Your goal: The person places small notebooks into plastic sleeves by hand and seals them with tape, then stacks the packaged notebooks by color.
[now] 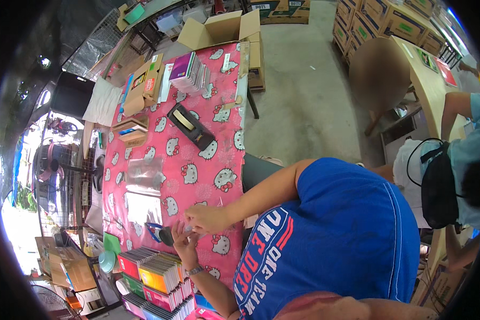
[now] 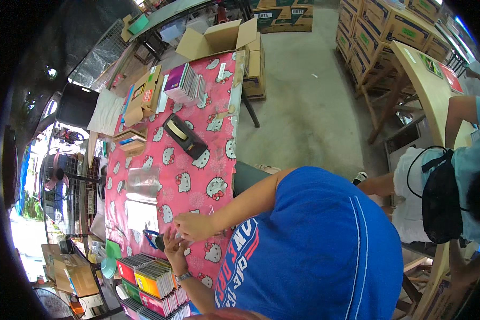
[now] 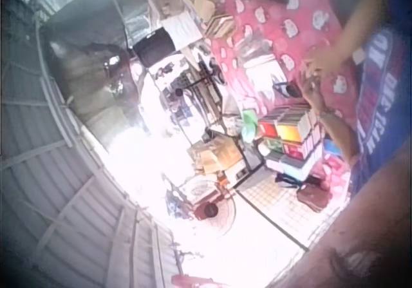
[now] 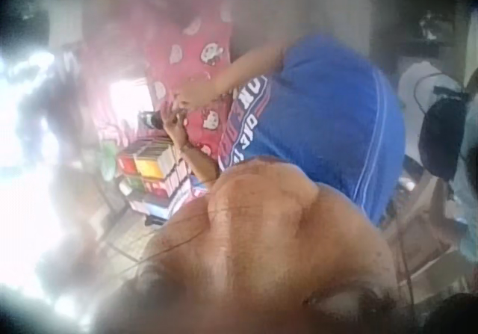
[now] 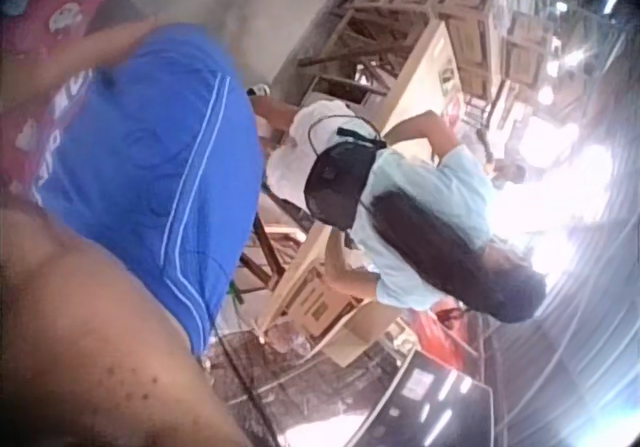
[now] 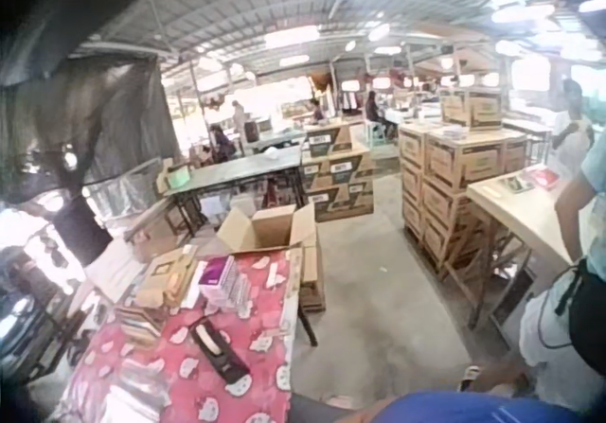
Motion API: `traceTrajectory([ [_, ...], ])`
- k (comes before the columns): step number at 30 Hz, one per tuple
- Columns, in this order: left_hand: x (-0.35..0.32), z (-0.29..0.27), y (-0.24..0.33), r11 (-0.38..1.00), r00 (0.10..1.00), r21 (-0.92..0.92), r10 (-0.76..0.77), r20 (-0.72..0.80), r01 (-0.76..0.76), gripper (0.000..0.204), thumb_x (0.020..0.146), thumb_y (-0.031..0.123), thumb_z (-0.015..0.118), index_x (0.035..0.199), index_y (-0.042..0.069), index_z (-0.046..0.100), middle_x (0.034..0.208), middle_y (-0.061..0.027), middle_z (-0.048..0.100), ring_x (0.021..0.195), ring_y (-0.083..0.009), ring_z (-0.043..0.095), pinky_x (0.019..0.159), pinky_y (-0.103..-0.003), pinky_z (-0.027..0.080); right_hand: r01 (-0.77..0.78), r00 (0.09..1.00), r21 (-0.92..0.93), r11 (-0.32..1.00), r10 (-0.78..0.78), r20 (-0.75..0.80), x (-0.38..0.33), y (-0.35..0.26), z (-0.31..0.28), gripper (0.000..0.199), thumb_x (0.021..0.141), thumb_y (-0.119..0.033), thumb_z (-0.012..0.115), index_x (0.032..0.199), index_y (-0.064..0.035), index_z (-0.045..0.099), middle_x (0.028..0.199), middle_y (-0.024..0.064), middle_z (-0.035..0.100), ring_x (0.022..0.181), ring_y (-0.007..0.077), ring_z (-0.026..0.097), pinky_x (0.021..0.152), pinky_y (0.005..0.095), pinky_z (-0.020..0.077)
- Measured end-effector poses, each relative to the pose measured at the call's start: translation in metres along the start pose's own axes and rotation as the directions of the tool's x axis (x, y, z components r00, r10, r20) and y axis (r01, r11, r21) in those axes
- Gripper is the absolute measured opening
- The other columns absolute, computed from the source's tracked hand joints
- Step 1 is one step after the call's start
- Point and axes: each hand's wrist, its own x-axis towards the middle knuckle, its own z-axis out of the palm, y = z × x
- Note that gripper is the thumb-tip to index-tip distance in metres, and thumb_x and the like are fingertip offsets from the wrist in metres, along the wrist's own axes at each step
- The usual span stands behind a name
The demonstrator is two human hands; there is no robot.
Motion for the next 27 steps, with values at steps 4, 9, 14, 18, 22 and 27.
traceTrajectory([
  [4,0.027,-0.009,0.010,0.972,0.986,0.228,-0.082,0.145,0.047,0.020,0.065,-0.003,0.068,0.085,-0.003,0.071,0.139,-0.0151,0.043,0.129,-0.0319,0.043,0.100,-0.039,0.042,0.382,0.879,-0.018,0.924,-0.369,-0.301,0.052,0.059,-0.044,0.015,0.068,-0.016,0.064,0.069,-0.0019,0.059,0.073,0.0148,0.055,0.072,0.0323,0.055,0.064,0.0439,0.0446],
  [9,0.035,-0.010,0.025,0.926,0.926,0.247,-0.333,0.175,0.286,0.014,0.064,0.003,0.070,0.077,-0.004,0.071,0.111,-0.0170,0.063,0.098,-0.0225,0.062,0.081,-0.033,0.049,-0.685,0.626,-0.145,0.714,0.476,-0.618,0.078,0.131,-0.143,0.039,0.080,-0.033,0.067,0.105,-0.0046,0.059,0.110,0.0176,0.055,0.090,0.0379,0.061,0.076,0.0461,0.0514],
  [14,0.033,-0.013,0.010,0.961,0.952,0.204,-0.228,0.205,0.186,0.039,0.067,-0.005,0.064,0.105,-0.002,0.059,0.088,-0.0036,0.059,0.082,-0.0117,0.055,0.073,-0.026,0.046,-0.704,0.632,0.054,0.708,0.660,-0.406,0.077,0.166,-0.154,0.032,0.079,-0.029,0.072,0.080,0.0011,0.063,0.068,0.0152,0.060,0.070,0.0307,0.065,0.066,0.0399,0.0542],
  [18,0.023,-0.007,-0.003,0.965,0.953,-0.017,-0.254,0.166,0.260,0.033,0.074,-0.004,0.059,0.107,-0.002,0.060,0.093,-0.0033,0.059,0.086,-0.0116,0.056,0.077,-0.026,0.045,-0.511,0.473,0.733,0.449,0.859,-0.196,0.071,0.186,-0.162,0.018,0.084,-0.021,0.070,0.079,-0.0042,0.064,0.066,0.0025,0.058,0.059,0.0147,0.059,0.052,0.0300,0.0523],
  [22,0.010,0.016,-0.014,0.954,0.979,-0.224,-0.204,-0.002,0.199,0.029,0.082,-0.003,0.056,0.110,0.000,0.061,0.099,-0.0022,0.061,0.087,-0.0099,0.054,0.079,-0.025,0.044,-0.291,0.598,0.783,0.549,0.744,-0.300,0.054,0.184,-0.146,0.013,0.085,-0.019,0.069,0.085,-0.0062,0.065,0.076,0.0024,0.061,0.064,0.0118,0.057,0.059,0.0267,0.0502],
  [27,0.006,0.031,-0.035,0.967,0.974,-0.232,-0.145,-0.173,0.102,0.022,0.092,0.000,0.048,0.108,0.003,0.063,0.097,0.0014,0.061,0.085,-0.0065,0.052,0.078,-0.021,0.041,-0.033,0.593,0.933,0.357,0.759,-0.269,0.011,0.165,-0.109,0.003,0.089,-0.010,0.059,0.087,-0.0085,0.059,0.073,-0.0012,0.056,0.062,0.0091,0.053,0.056,0.0225,0.0429],
])
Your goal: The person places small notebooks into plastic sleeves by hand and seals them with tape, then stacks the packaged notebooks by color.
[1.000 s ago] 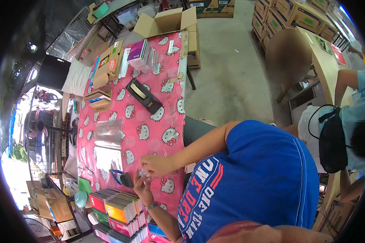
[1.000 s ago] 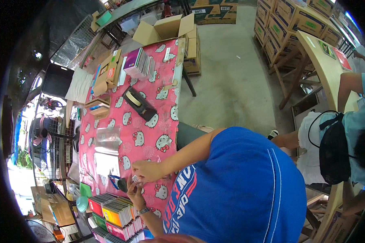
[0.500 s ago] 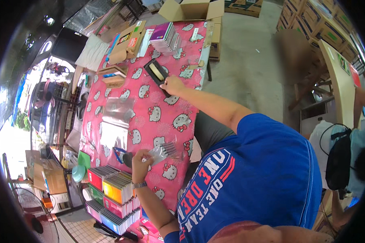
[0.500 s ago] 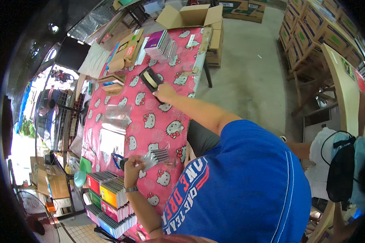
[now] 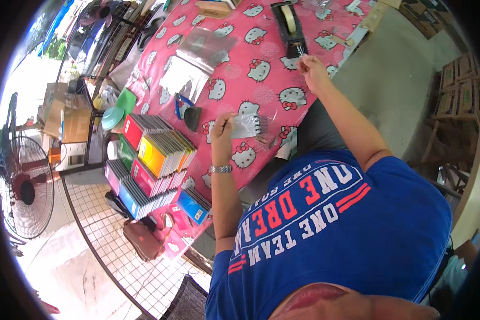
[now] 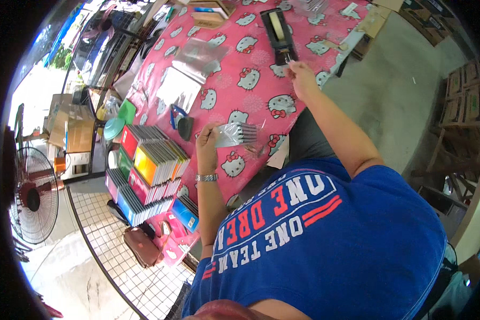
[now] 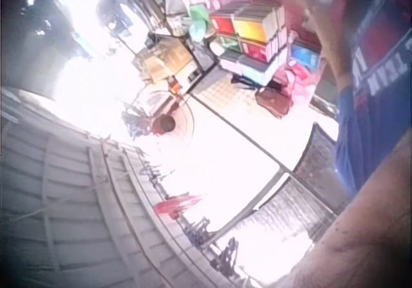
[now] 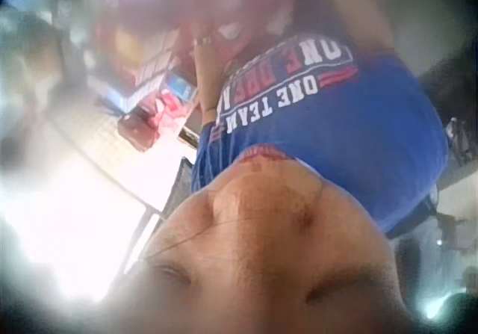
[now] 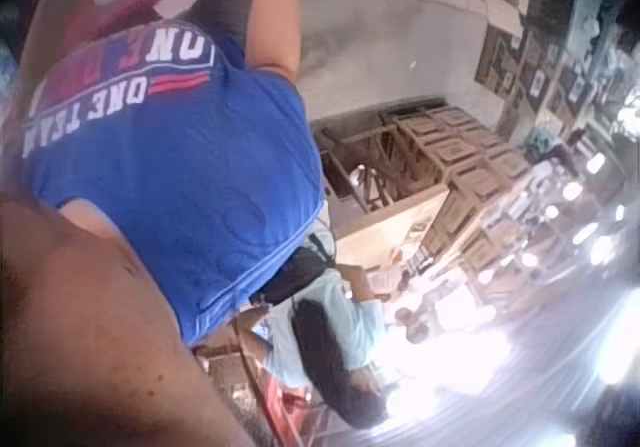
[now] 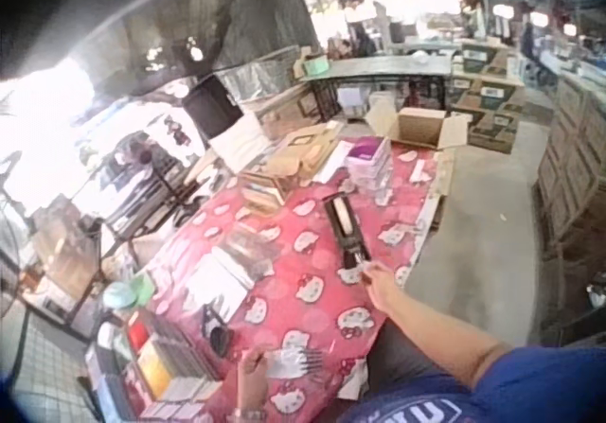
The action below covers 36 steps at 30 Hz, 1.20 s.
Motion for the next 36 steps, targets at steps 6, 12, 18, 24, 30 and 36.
traceTrajectory([
  [6,-0.005,0.008,0.001,0.998,0.995,-0.026,0.046,-0.083,-0.049,0.019,0.095,0.004,0.048,0.104,0.003,0.064,0.091,0.0026,0.060,0.083,-0.0045,0.050,0.076,-0.021,0.040,-0.447,0.606,-0.352,0.822,0.568,0.557,0.000,0.037,0.054,0.004,0.089,-0.010,0.056,0.087,-0.0090,0.059,0.070,-0.0040,0.050,0.052,0.0040,0.038,0.046,0.0222,0.0318],
  [12,0.000,0.026,0.007,0.970,0.974,-0.192,0.113,-0.195,-0.151,0.029,0.093,0.005,0.052,0.122,0.003,0.052,0.098,-0.0029,0.061,0.088,-0.0075,0.054,0.077,-0.023,0.043,0.910,0.114,-0.359,0.208,0.706,0.699,-0.069,-0.007,0.191,0.052,0.073,-0.052,0.073,0.065,-0.0029,0.057,0.057,0.0055,0.050,0.053,0.0166,0.050,0.049,0.0361,0.0384],
  [18,0.000,0.015,0.004,0.990,0.988,-0.103,0.082,-0.128,-0.096,0.035,0.093,0.004,0.052,0.127,0.005,0.047,0.106,-0.0082,0.062,0.098,-0.0120,0.057,0.086,-0.026,0.044,0.920,0.190,-0.393,0.011,0.863,0.469,-0.032,0.024,0.174,0.064,0.072,-0.064,0.069,0.065,-0.0015,0.056,0.054,0.0059,0.046,0.052,0.0213,0.045,0.049,0.0376,0.0383],
  [24,0.001,0.003,-0.009,0.966,0.967,0.051,0.252,0.019,-0.253,0.033,0.088,-0.002,0.050,0.121,0.004,0.050,0.107,-0.0089,0.063,0.099,-0.0186,0.059,0.091,-0.030,0.044,0.584,0.399,-0.735,0.343,0.667,0.629,-0.040,0.058,0.085,0.066,0.075,-0.069,0.063,0.074,-0.0034,0.059,0.061,0.0030,0.049,0.057,0.0184,0.045,0.052,0.0362,0.0374],
  [30,0.000,0.006,0.003,0.775,0.922,-0.588,-0.018,-0.387,-0.232,0.024,0.094,0.015,0.042,0.096,0.000,0.061,0.110,-0.0142,0.060,0.096,-0.0221,0.060,0.088,-0.032,0.046,0.957,0.289,-0.290,0.017,0.024,0.957,-0.112,0.040,0.120,0.062,0.074,-0.055,0.071,0.114,-0.0087,0.060,0.088,0.0103,0.065,0.086,0.0261,0.062,0.070,0.0403,0.0502],
  [36,-0.090,-0.025,-0.071,0.921,0.935,-0.175,-0.327,0.139,0.348,0.029,0.095,0.024,0.052,0.104,-0.003,0.060,0.103,-0.0096,0.063,0.086,-0.0133,0.058,0.077,-0.027,0.047,0.858,0.362,-0.488,0.158,0.486,0.795,-0.146,0.017,0.163,0.069,0.073,-0.035,0.073,0.133,-0.0134,0.048,0.115,0.0156,0.059,0.107,0.0317,0.058,0.088,0.0425,0.0499],
])
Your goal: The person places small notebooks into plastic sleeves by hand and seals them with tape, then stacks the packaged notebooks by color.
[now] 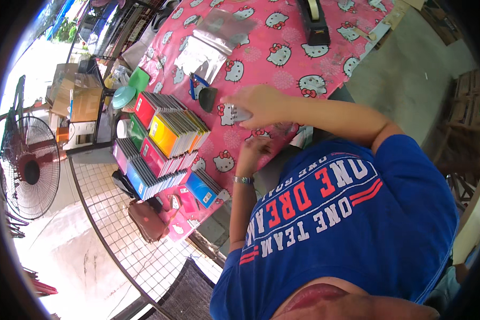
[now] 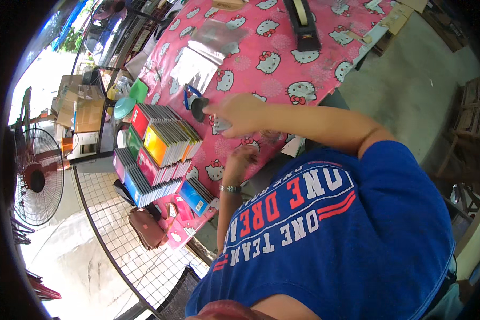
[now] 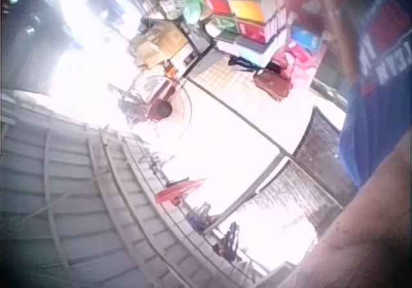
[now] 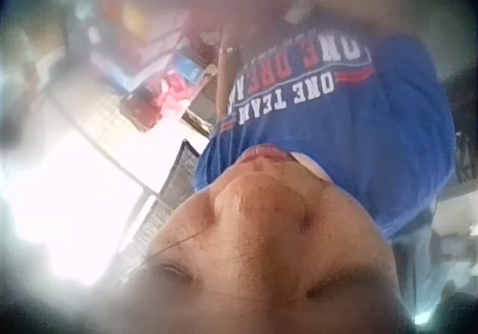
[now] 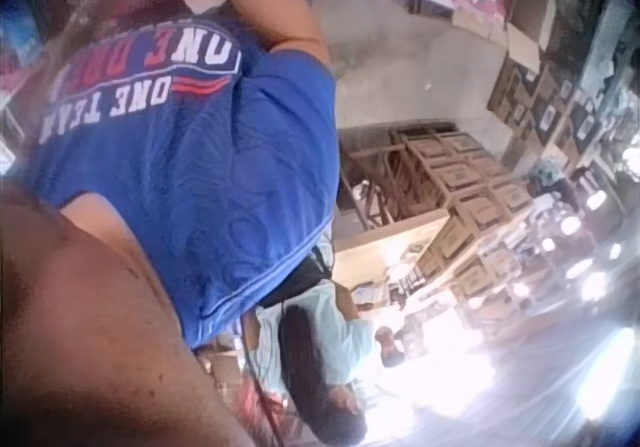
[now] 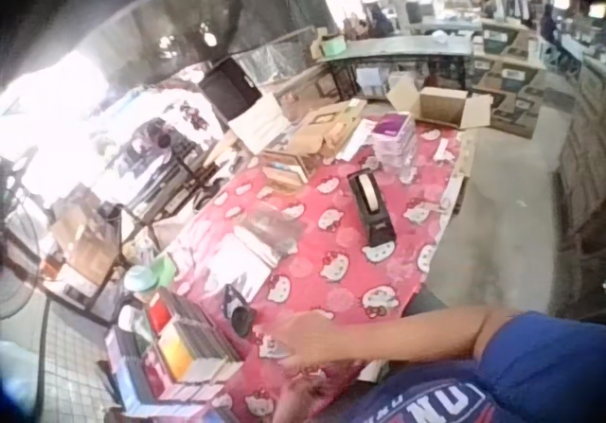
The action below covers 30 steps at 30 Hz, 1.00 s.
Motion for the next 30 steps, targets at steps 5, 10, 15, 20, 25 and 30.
traceTrajectory([
  [5,-0.021,0.042,0.042,0.948,0.908,-0.088,0.262,-0.326,-0.305,0.036,0.088,0.004,0.061,0.123,-0.001,0.051,0.114,-0.0069,0.060,0.101,-0.0158,0.058,0.088,-0.031,0.047,0.153,0.988,0.507,0.848,-0.130,-0.081,-0.035,0.049,0.009,0.079,0.070,-0.017,0.075,0.140,-0.0129,0.039,0.122,0.0164,0.054,0.108,0.0299,0.058,0.092,0.0377,0.0477],
  [10,-0.019,0.056,0.064,0.893,0.811,0.146,0.448,-0.376,-0.426,0.062,0.086,-0.003,0.061,0.142,0.003,0.034,0.129,-0.0089,0.053,0.115,-0.0178,0.052,0.098,-0.032,0.041,-0.023,0.995,0.384,0.923,-0.016,0.096,-0.038,0.044,0.031,0.081,0.077,-0.030,0.076,0.141,-0.0022,0.034,0.124,0.0200,0.053,0.116,0.0317,0.053,0.097,0.0378,0.0429],
  [15,-0.018,0.044,0.088,0.922,0.840,0.159,0.388,-0.379,-0.354,0.054,0.096,0.009,0.049,0.145,0.001,0.029,0.138,-0.0108,0.044,0.111,-0.0178,0.051,0.091,-0.027,0.042,-0.009,0.990,0.107,0.994,0.024,-0.138,-0.026,0.011,-0.001,0.049,0.087,-0.034,0.063,0.122,-0.0001,0.056,0.112,0.0178,0.058,0.100,0.0285,0.060,0.084,0.0376,0.0472],
  [20,-0.027,0.063,0.110,0.761,0.541,0.252,0.615,-0.574,-0.597,0.043,0.101,0.016,0.040,0.140,-0.001,0.035,0.136,-0.0134,0.048,0.122,-0.0217,0.049,0.103,-0.035,0.038,0.039,0.923,0.405,0.914,0.122,-0.364,-0.025,-0.001,-0.042,0.027,0.092,-0.024,0.057,0.102,-0.0008,0.065,0.091,0.0095,0.064,0.085,0.0185,0.061,0.076,0.0360,0.0470],
  [25,-0.031,0.065,0.063,0.793,0.633,-0.073,0.423,-0.648,-0.604,0.033,0.100,0.012,0.038,0.130,-0.001,0.044,0.129,-0.0132,0.049,0.124,-0.0224,0.046,0.108,-0.039,0.034,0.100,0.982,0.497,0.862,-0.004,-0.190,-0.045,0.055,0.004,0.021,0.092,-0.019,0.054,0.100,-0.0018,0.064,0.094,0.0094,0.063,0.089,0.0203,0.058,0.081,0.0341,0.0455],
  [30,-0.023,0.076,0.054,0.791,0.619,0.056,0.518,-0.590,-0.609,0.036,0.102,0.019,0.033,0.128,-0.002,0.044,0.130,-0.0150,0.048,0.125,-0.0246,0.045,0.110,-0.040,0.032,0.355,0.927,0.352,0.866,-0.276,-0.254,-0.044,0.049,0.023,0.024,0.089,-0.024,0.058,0.103,-0.0056,0.066,0.106,0.0087,0.064,0.108,0.0249,0.052,0.094,0.0379,0.0376],
])
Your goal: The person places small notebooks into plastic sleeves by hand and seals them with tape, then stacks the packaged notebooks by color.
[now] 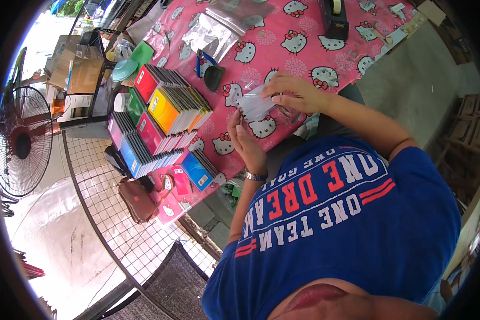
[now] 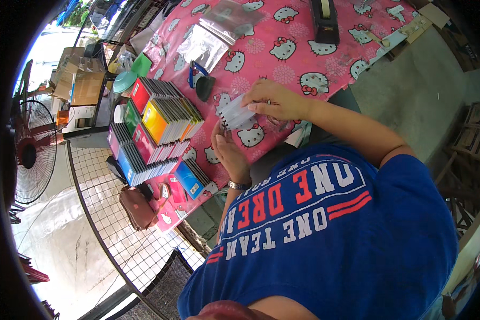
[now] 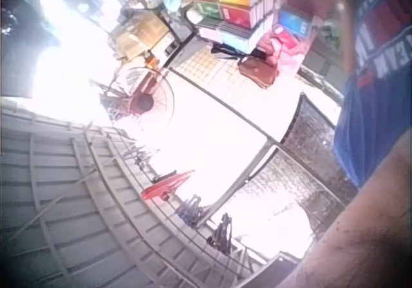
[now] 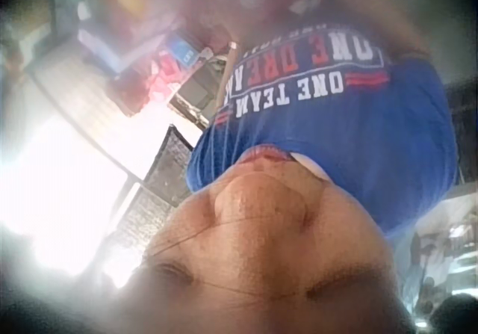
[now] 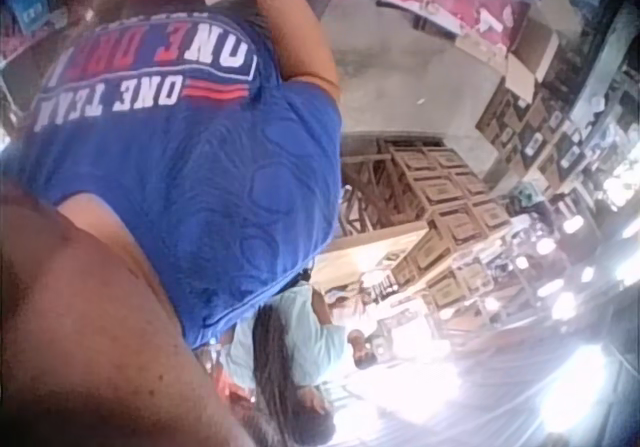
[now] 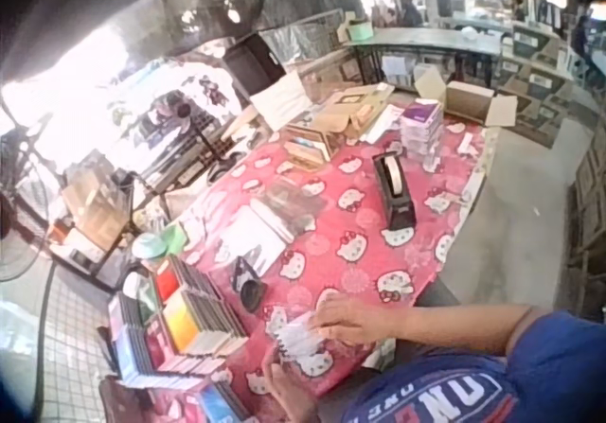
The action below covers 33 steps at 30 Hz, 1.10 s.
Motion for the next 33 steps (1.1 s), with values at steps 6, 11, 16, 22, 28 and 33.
traceTrajectory([
  [6,0.014,-0.003,0.009,0.986,0.995,0.154,0.046,0.093,-0.060,0.046,0.102,0.032,0.032,0.123,-0.006,0.050,0.130,-0.0161,0.050,0.121,-0.0250,0.047,0.106,-0.039,0.033,0.091,0.980,-0.279,0.956,-0.035,0.198,0.005,-0.010,0.001,0.036,0.084,-0.037,0.062,0.111,-0.0125,0.066,0.129,0.0092,0.056,0.127,0.0276,0.042,0.105,0.0501,0.0218],
  [11,0.018,0.008,0.024,0.640,0.926,0.674,0.190,0.325,-0.368,0.048,0.100,0.034,0.036,0.100,-0.004,0.065,0.124,-0.0136,0.056,0.115,-0.0302,0.050,0.102,-0.042,0.035,0.143,0.971,-0.390,0.909,-0.052,0.234,0.007,-0.017,0.005,0.046,0.079,-0.049,0.065,0.111,-0.0161,0.067,0.142,0.0144,0.043,0.136,0.0328,0.031,0.109,0.0536,0.0144],
  [16,0.025,0.017,0.041,0.426,0.872,0.767,0.139,0.470,-0.481,0.038,0.095,0.032,0.048,0.096,-0.001,0.068,0.117,-0.0159,0.059,0.111,-0.0370,0.050,0.098,-0.046,0.038,0.056,0.993,-0.292,0.955,-0.022,0.119,0.014,0.009,-0.027,0.042,0.079,-0.039,0.069,0.112,-0.0142,0.065,0.142,0.0161,0.042,0.134,0.0342,0.033,0.112,0.0491,0.0191],
  [22,0.019,0.035,0.037,0.368,0.843,0.771,0.075,0.532,-0.520,0.046,0.087,0.038,0.062,0.119,0.004,0.060,0.120,-0.0239,0.054,0.120,-0.0438,0.044,0.102,-0.051,0.035,-0.811,0.315,-0.262,0.523,0.012,-0.949,-0.045,0.129,-0.155,0.023,0.084,-0.021,0.069,0.097,-0.0018,0.067,0.077,0.0095,0.065,0.074,0.0218,0.062,0.068,0.0364,0.0497],
  [28,0.004,0.043,0.037,0.155,0.823,0.810,0.059,0.565,-0.566,0.061,0.085,0.044,0.063,0.132,0.007,0.051,0.127,-0.0347,0.043,0.124,-0.0499,0.039,0.107,-0.052,0.030,-0.353,0.133,0.632,0.690,0.705,-0.696,-0.048,0.131,-0.163,0.016,0.082,-0.013,0.069,0.093,-0.0005,0.069,0.077,0.0066,0.064,0.061,0.0171,0.058,0.069,0.0281,0.0521],
  [33,0.001,0.041,0.028,0.223,0.852,0.823,0.097,0.515,-0.523,0.059,0.085,0.042,0.064,0.133,0.010,0.050,0.129,-0.0332,0.042,0.127,-0.0492,0.035,0.108,-0.052,0.027,0.017,0.140,0.689,0.724,0.681,-0.719,-0.065,0.127,-0.107,0.007,0.088,-0.010,0.063,0.088,-0.0029,0.062,0.075,-0.0003,0.056,0.061,0.0073,0.052,0.055,0.0230,0.0477],
])
